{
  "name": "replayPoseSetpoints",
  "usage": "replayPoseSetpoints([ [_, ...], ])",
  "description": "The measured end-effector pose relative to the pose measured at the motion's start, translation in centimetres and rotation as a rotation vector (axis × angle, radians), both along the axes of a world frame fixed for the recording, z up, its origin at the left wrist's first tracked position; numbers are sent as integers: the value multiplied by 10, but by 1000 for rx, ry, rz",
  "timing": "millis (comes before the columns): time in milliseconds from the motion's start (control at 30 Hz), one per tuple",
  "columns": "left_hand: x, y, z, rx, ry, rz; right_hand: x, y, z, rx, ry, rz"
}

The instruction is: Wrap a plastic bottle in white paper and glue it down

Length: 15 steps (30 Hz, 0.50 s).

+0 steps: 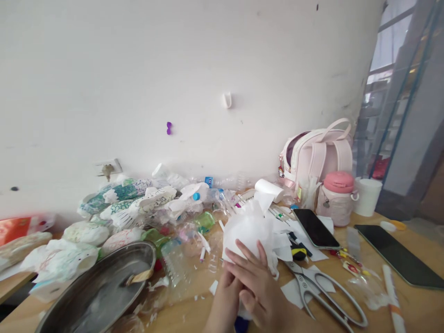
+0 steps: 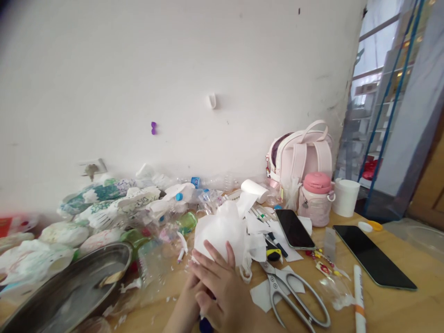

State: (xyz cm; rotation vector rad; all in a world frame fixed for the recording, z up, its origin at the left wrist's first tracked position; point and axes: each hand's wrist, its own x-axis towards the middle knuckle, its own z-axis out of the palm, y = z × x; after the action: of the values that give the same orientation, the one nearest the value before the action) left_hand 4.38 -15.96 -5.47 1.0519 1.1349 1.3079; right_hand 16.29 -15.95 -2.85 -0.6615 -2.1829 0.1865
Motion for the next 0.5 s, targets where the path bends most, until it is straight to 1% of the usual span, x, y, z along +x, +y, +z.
replayPoseSetpoints([
  [33, -2, 0, 1, -16, -32, -10, 1, 1, 0, 7, 102, 24],
  [67, -4, 1, 2, -31, -70, -23, 3, 3, -1, 7, 229, 11],
  [133, -6, 3, 5, -43, -140, -42, 5, 10, -3, -50, 540, -111],
  [200, -6, 5, 6, -39, -177, -46, 8, 21, -3, -207, 796, -254],
  [233, -6, 7, 6, -38, -191, -46, 10, 27, -2, -314, 874, -315],
  [267, -6, 7, 6, -38, -203, -47, 12, 33, 0, -409, 933, -356],
  [300, -6, 8, 6, -39, -212, -50, 14, 38, 2, -515, 970, -367],
  [333, -6, 8, 5, -41, -218, -55, 17, 42, 5, -591, 976, -351],
  [367, -6, 7, 4, -43, -221, -60, 19, 45, 9, -633, 971, -341],
  [400, -6, 7, 2, -47, -220, -67, 21, 46, 12, -658, 955, -329],
  [500, -4, 4, -1, -64, -211, -98, 22, 47, 17, -646, 903, -323],
])
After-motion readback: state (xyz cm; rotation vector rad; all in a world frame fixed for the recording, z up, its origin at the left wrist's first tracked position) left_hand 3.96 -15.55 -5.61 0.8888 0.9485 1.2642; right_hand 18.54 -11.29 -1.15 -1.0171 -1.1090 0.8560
